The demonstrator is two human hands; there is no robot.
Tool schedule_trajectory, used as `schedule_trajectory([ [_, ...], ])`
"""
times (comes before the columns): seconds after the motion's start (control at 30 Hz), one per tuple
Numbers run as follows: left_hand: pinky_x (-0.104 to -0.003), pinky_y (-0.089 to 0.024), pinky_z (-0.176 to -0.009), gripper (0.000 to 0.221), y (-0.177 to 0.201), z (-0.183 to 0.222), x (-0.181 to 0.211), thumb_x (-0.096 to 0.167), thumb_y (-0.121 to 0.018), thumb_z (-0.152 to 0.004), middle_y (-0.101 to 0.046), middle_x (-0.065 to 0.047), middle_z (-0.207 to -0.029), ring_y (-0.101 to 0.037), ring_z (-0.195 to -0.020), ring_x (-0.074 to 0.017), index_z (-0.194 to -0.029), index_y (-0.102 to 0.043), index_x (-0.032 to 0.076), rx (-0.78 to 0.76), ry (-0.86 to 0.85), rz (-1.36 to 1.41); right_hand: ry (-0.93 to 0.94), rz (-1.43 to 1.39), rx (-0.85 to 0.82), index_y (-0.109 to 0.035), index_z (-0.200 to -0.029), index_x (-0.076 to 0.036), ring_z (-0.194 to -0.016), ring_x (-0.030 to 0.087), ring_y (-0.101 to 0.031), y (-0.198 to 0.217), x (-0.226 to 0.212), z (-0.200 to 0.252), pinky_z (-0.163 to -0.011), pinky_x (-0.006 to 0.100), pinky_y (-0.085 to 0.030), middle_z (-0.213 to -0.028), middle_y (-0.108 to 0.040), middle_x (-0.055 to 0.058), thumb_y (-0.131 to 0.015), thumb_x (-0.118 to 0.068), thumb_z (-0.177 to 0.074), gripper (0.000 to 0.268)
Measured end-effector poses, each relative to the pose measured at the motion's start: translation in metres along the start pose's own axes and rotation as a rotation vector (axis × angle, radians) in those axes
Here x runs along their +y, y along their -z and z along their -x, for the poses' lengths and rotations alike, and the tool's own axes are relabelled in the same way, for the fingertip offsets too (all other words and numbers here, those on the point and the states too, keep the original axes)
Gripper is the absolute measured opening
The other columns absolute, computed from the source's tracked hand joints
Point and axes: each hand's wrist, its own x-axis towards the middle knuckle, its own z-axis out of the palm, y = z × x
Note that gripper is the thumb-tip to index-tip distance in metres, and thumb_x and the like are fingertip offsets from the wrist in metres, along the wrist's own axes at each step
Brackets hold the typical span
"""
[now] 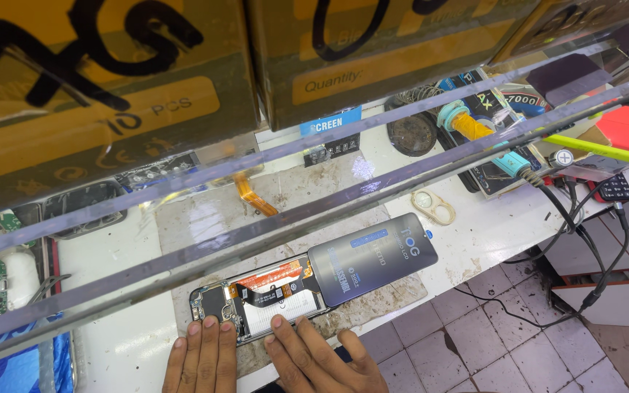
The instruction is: The person disassembles a red feature phone, then opens a smartphone to access its internal components. They use a soldering iron on a small circuit board, retrieve a component from a drawer, and reassemble the smartphone with its back cover.
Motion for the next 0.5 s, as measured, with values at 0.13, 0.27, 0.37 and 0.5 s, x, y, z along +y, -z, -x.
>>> schedule_trajectory([
  [0.13,-0.048,-0.04,-0.114,0.039,-0.004,0.004,-0.001,0.021,-0.043,-0.103,-0.063,-0.02,-0.139,-0.055,-0.133,-0.0304,-0.133,-0.063,0.005,-0.007,0.003,-0.005,0.0,-0.025,0.033,-0.066,-0.133,-0.019,-0.13,0.012,-0.061,-0.007,0.004,0.002,-0.098,0.033,-0.037,-0.144,-0.066,0.001,-0.059,-0.036,-0.108,0.031],
  [0.27,-0.048,-0.04,-0.114,0.037,-0.009,0.004,-0.003,0.021,-0.044,-0.105,-0.063,-0.017,-0.14,-0.055,-0.134,-0.0284,-0.134,-0.063,0.008,0.045,0.005,-0.005,0.073,-0.099,0.111,-0.067,-0.132,-0.021,-0.126,0.014,-0.061,-0.015,0.015,0.005,-0.098,0.04,-0.034,-0.14,-0.068,0.001,-0.062,-0.04,-0.106,0.033],
  [0.37,-0.05,-0.04,-0.114,0.039,-0.005,0.004,-0.002,0.023,-0.042,-0.102,-0.062,-0.015,-0.14,-0.053,-0.135,-0.027,-0.133,-0.063,0.01,-0.014,0.067,0.065,0.112,-0.12,0.189,-0.067,-0.127,-0.023,-0.123,0.015,-0.062,-0.008,0.029,0.008,-0.1,0.042,-0.033,-0.134,-0.069,-0.001,-0.065,-0.044,-0.104,0.031],
  [0.5,-0.056,-0.035,-0.117,0.039,0.013,-0.004,0.001,0.029,-0.044,-0.1,-0.062,-0.01,-0.14,-0.053,-0.134,-0.0244,-0.131,-0.062,0.017,-0.071,0.151,0.137,-0.056,-0.361,0.208,-0.067,-0.122,-0.013,-0.111,0.015,-0.071,0.023,0.097,0.005,-0.088,0.033,-0.047,-0.12,-0.074,0.001,-0.073,-0.011,-0.094,0.028],
])
